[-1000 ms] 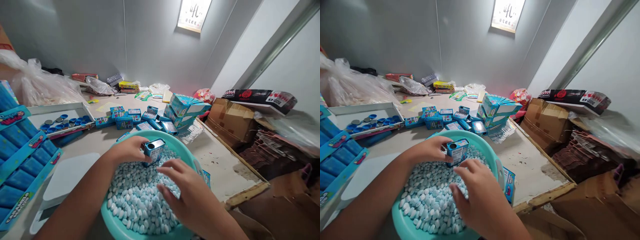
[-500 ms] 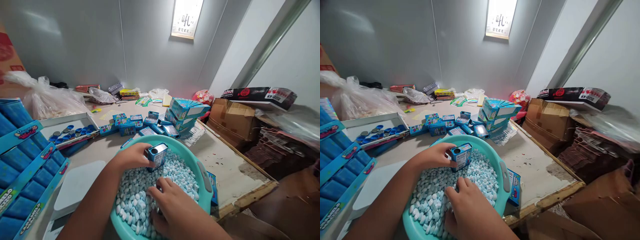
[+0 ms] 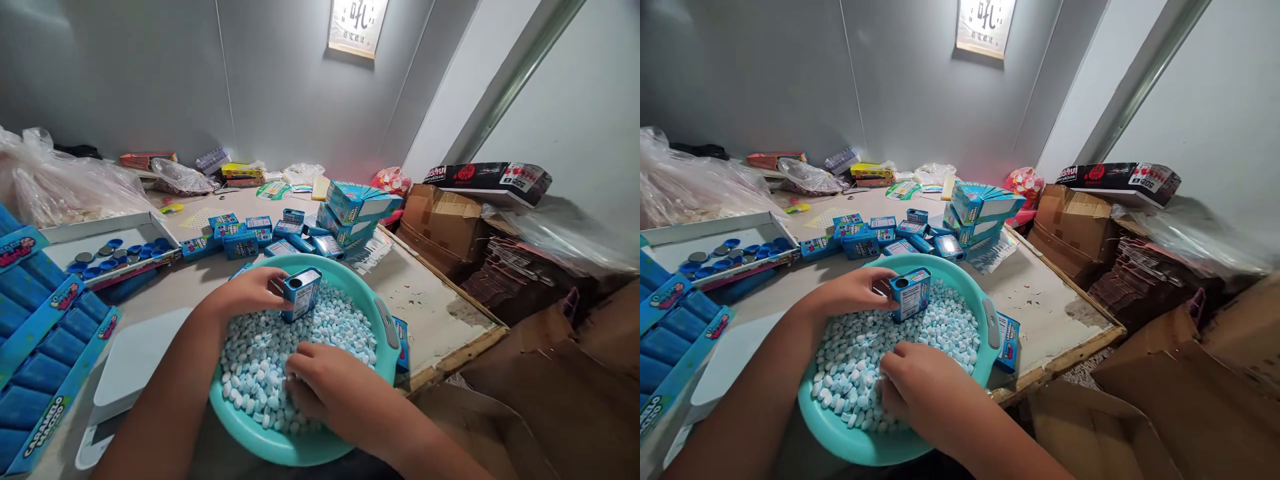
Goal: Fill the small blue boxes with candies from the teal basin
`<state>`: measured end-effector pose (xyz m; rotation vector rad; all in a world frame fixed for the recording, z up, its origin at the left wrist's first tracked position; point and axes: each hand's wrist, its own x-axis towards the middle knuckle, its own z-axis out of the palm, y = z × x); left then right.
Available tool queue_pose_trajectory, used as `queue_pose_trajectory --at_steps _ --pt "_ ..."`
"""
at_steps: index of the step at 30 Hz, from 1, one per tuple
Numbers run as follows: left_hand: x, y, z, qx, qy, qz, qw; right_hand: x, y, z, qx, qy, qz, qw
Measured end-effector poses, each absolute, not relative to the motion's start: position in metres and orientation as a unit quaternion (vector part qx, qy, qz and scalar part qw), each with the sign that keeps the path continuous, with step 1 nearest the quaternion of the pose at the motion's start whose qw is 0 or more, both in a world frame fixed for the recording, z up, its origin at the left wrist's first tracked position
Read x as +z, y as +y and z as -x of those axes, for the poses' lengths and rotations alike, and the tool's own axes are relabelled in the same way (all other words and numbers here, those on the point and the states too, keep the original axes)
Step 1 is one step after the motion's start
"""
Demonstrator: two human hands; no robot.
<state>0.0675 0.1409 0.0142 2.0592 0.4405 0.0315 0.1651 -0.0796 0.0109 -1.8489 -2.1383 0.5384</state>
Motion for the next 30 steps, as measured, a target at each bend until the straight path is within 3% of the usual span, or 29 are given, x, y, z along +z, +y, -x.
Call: queue_pose_trajectory --at_steps 5,10,14,17,19,30 --pt "0.006 0.142 -0.061 0.018 0.191 -0.827 0.528 0.021 -0.069 -0.166 0.183 -0.709 0.665 0.143" --pt "0.0 0.134 -0.045 0.068 0.188 -0.83 0.521 0.036 -0.043 -0.19 0.178 -0.718 0.623 0.253" --pt "0.002 0.126 -0.04 0.081 0.217 -0.847 0.479 0.037 0.0 -0.214 0.203 -0.687 0.565 0.41" --pt "0.003 0.125 -0.04 0.087 0.233 -0.845 0.474 0.032 0.04 -0.218 0.306 -0.555 0.503 0.588" --pt "0.002 0.125 -0.04 0.09 0.237 -0.847 0.467 0.029 0.061 -0.214 0.366 -0.469 0.46 0.659" --pt "0.008 0.123 -0.041 0.065 0.275 -0.862 0.421 0.02 0.077 -0.213 0.428 -0.392 0.407 0.705"
